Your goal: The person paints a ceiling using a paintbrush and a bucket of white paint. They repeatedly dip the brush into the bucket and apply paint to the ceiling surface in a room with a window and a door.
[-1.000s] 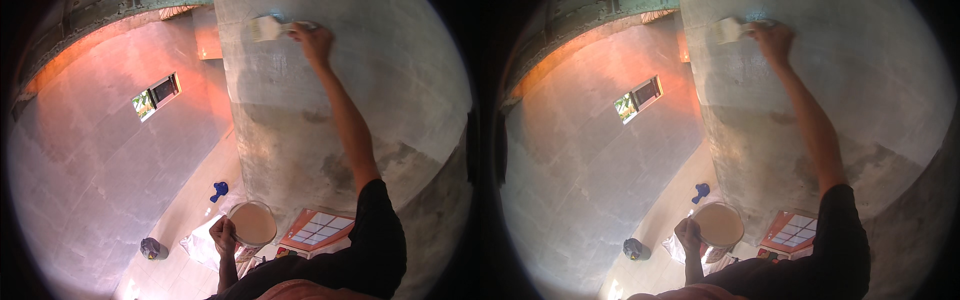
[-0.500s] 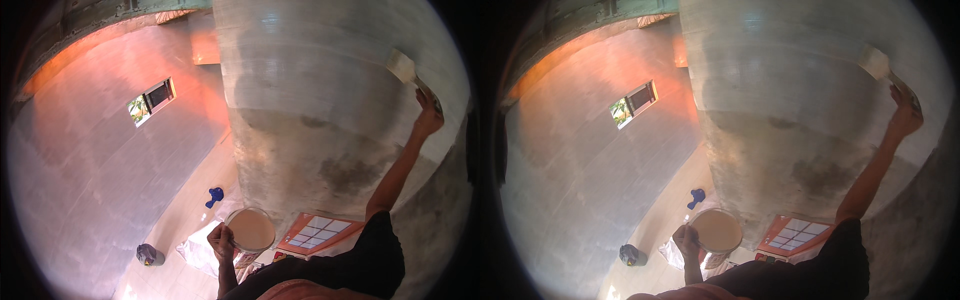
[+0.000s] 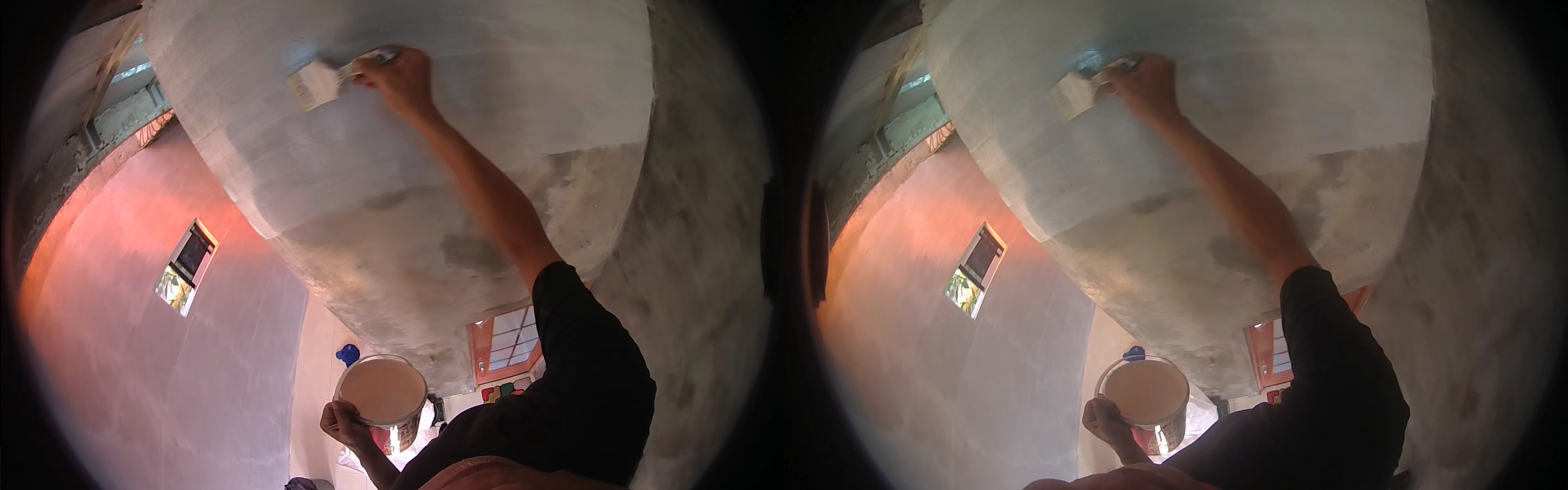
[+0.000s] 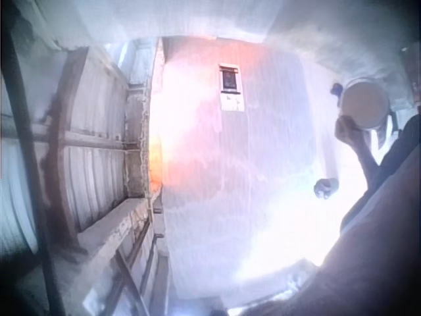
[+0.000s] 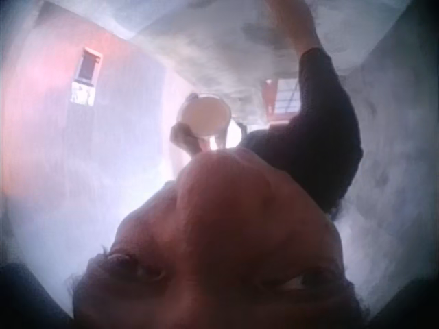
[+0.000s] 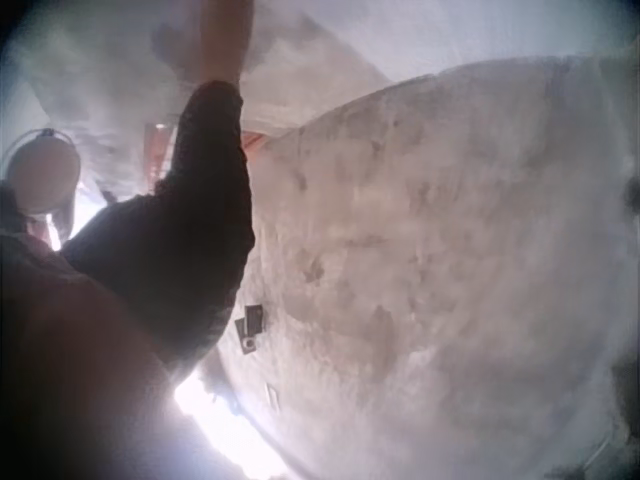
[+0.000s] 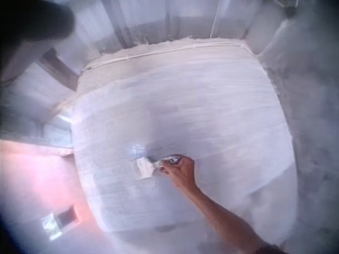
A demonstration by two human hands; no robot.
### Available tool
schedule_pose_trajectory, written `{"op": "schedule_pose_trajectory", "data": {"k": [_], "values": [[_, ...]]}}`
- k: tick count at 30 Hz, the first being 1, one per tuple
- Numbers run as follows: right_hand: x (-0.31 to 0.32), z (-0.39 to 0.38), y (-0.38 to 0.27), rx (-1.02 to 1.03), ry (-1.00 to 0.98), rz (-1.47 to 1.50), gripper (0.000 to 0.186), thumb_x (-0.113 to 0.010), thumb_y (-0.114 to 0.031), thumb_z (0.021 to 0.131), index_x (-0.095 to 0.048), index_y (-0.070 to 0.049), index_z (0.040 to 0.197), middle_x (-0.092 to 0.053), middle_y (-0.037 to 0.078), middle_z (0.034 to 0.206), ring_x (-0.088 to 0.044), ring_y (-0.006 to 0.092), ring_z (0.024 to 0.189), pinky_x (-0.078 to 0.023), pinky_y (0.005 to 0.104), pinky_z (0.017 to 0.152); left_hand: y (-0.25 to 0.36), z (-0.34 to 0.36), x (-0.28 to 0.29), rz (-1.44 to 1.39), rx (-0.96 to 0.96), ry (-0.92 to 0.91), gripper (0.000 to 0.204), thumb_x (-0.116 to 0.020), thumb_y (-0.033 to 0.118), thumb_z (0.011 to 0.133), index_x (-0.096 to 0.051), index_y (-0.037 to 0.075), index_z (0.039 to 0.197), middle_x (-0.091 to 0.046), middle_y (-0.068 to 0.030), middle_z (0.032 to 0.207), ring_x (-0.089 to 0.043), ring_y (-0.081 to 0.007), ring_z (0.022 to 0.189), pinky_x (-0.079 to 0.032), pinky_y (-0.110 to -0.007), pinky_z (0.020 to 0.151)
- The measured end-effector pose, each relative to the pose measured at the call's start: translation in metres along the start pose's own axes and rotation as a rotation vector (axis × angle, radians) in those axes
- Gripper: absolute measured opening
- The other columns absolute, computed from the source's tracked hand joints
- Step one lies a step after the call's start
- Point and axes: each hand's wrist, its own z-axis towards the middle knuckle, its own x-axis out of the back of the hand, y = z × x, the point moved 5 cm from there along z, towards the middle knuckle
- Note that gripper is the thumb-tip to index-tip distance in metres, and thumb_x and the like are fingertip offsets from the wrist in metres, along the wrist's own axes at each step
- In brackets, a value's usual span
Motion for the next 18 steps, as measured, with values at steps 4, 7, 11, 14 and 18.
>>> {"op": "schedule_pose_trajectory", "data": {"k": [4, 7, 11, 14, 18], "values": [[0.126, 0.008, -0.026, 0.025, 0.127, -0.093, 0.026, -0.071, -0.019, 0.081, -0.067, 0.006, 0.086, -0.07, 0.015, 0.08, -0.07, 0.0217, 0.067, -0.057, 0.0281, 0.059, 0.002, 0.002, -0.011, -0.048, 0.01, -0.03, 0.039, -0.054, 0.017, 0.094, -0.045, 0.007, 0.057, -0.048, -0.0019, 0.05, -0.041, -0.0065, 0.046, -0.03, -0.021, 0.046], [0.243, 0.01, -0.037, 0.09, 0.214, -0.096, 0.031, -0.069, -0.02, 0.081, -0.066, 0.007, 0.096, -0.069, 0.017, 0.087, -0.07, 0.0276, 0.073, -0.058, 0.0332, 0.063, 0.004, 0.002, -0.024, -0.086, 0.026, -0.078, 0.038, -0.053, 0.015, 0.094, -0.044, 0.006, 0.058, -0.048, -0.002, 0.05, -0.04, -0.0062, 0.046, -0.03, -0.021, 0.046], [0.4, 0.003, -0.056, 0.159, 0.164, -0.268, 0.04, -0.05, -0.025, 0.09, -0.064, 0.01, 0.105, -0.066, 0.021, 0.099, -0.069, 0.0337, 0.084, -0.057, 0.0418, 0.078, -0.001, 0.003, -0.035, -0.095, 0.072, -0.077, 0.037, -0.052, 0.014, 0.094, -0.043, 0.006, 0.059, -0.047, -0.0021, 0.051, -0.039, -0.0063, 0.045, -0.029, -0.021, 0.045], [0.506, -0.009, -0.056, 0.104, 0.324, -0.354, 0.034, -0.049, -0.017, 0.09, -0.064, 0.011, 0.102, -0.064, 0.022, 0.106, -0.068, 0.0342, 0.089, -0.057, 0.0408, 0.079, -0.003, 0.003, -0.036, -0.079, 0.08, -0.085, 0.036, -0.052, 0.013, 0.093, -0.044, 0.006, 0.059, -0.047, -0.0026, 0.051, -0.039, -0.0068, 0.045, -0.029, -0.021, 0.045], [0.548, -0.039, -0.094, 0.059, 0.465, -1.084, 0.029, -0.049, -0.01, 0.09, -0.063, 0.012, 0.102, -0.064, 0.022, 0.107, -0.068, 0.0334, 0.087, -0.057, 0.039, 0.077, 0.003, 0.002, -0.037, -0.049, 0.086, -0.089, 0.035, -0.052, 0.014, 0.093, -0.046, 0.004, 0.06, -0.048, -0.0035, 0.052, -0.04, -0.0073, 0.045, -0.028, -0.021, 0.045]]}}
